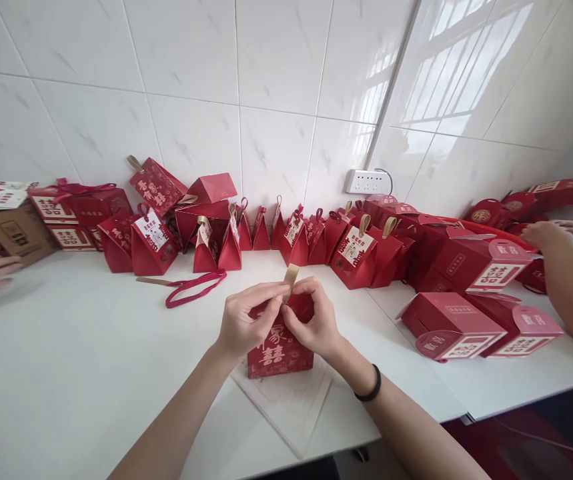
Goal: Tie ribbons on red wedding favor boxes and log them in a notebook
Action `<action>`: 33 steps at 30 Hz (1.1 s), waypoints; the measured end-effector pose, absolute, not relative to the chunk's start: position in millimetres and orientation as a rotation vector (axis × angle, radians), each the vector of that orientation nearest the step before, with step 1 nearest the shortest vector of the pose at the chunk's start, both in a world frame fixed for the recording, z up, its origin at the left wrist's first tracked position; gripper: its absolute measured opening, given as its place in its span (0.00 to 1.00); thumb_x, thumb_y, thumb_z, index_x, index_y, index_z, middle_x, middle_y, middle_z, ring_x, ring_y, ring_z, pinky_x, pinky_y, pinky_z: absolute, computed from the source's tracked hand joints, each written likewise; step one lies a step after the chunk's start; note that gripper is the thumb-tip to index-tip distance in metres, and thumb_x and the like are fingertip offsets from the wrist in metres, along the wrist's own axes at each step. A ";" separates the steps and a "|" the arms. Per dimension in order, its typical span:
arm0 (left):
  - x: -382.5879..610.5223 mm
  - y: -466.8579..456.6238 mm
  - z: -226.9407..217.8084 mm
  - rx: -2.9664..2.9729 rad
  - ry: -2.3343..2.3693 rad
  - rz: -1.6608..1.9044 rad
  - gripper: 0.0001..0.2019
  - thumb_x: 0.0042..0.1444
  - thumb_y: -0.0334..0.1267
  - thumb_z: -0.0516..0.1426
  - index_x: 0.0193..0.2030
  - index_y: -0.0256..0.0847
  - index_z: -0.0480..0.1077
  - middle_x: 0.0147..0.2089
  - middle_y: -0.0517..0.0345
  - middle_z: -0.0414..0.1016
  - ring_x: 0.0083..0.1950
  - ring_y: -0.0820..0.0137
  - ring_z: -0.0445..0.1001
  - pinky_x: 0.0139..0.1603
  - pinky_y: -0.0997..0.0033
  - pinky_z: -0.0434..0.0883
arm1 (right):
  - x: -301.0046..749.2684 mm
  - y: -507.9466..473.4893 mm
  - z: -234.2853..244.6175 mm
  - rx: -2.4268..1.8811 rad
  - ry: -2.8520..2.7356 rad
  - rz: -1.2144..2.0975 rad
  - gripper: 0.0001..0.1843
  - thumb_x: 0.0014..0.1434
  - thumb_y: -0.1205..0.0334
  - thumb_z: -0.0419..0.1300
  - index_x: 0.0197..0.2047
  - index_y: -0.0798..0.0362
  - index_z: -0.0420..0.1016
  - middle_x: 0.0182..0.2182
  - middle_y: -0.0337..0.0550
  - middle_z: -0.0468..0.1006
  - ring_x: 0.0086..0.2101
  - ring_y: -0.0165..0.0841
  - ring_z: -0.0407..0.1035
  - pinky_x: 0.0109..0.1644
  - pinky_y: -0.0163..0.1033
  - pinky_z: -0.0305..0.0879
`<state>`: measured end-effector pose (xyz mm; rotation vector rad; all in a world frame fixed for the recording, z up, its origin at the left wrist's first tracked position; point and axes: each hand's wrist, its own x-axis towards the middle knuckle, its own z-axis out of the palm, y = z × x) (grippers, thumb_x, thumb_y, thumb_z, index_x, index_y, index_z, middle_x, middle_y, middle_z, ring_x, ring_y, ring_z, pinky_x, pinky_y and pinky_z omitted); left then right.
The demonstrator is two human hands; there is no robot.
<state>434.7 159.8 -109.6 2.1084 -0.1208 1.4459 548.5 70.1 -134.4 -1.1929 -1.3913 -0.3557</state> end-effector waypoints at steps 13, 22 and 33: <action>429.1 162.7 -108.8 2.207 0.114 1.404 0.07 0.52 0.38 0.57 0.38 0.43 0.74 0.36 0.62 0.78 0.35 0.71 0.75 0.38 0.75 0.73 | 546.3 70.6 -128.0 -1.211 -1.358 -0.413 0.05 0.53 0.63 0.52 0.35 0.51 0.60 0.28 0.40 0.68 0.27 0.29 0.65 0.32 0.35 0.66; 438.4 147.5 -105.6 2.126 0.284 1.408 0.06 0.53 0.42 0.56 0.35 0.49 0.74 0.37 0.64 0.75 0.40 0.68 0.74 0.47 0.69 0.69 | 556.1 75.6 -134.8 -1.225 -1.387 -0.444 0.05 0.56 0.60 0.51 0.34 0.51 0.58 0.29 0.40 0.69 0.29 0.29 0.66 0.34 0.34 0.66; 435.3 160.0 -112.7 2.170 0.001 1.353 0.11 0.53 0.29 0.53 0.42 0.38 0.73 0.39 0.55 0.74 0.41 0.71 0.73 0.41 0.74 0.72 | 550.3 68.0 -133.4 -1.190 -1.373 -0.335 0.03 0.57 0.68 0.52 0.36 0.53 0.65 0.29 0.39 0.68 0.29 0.29 0.64 0.34 0.35 0.62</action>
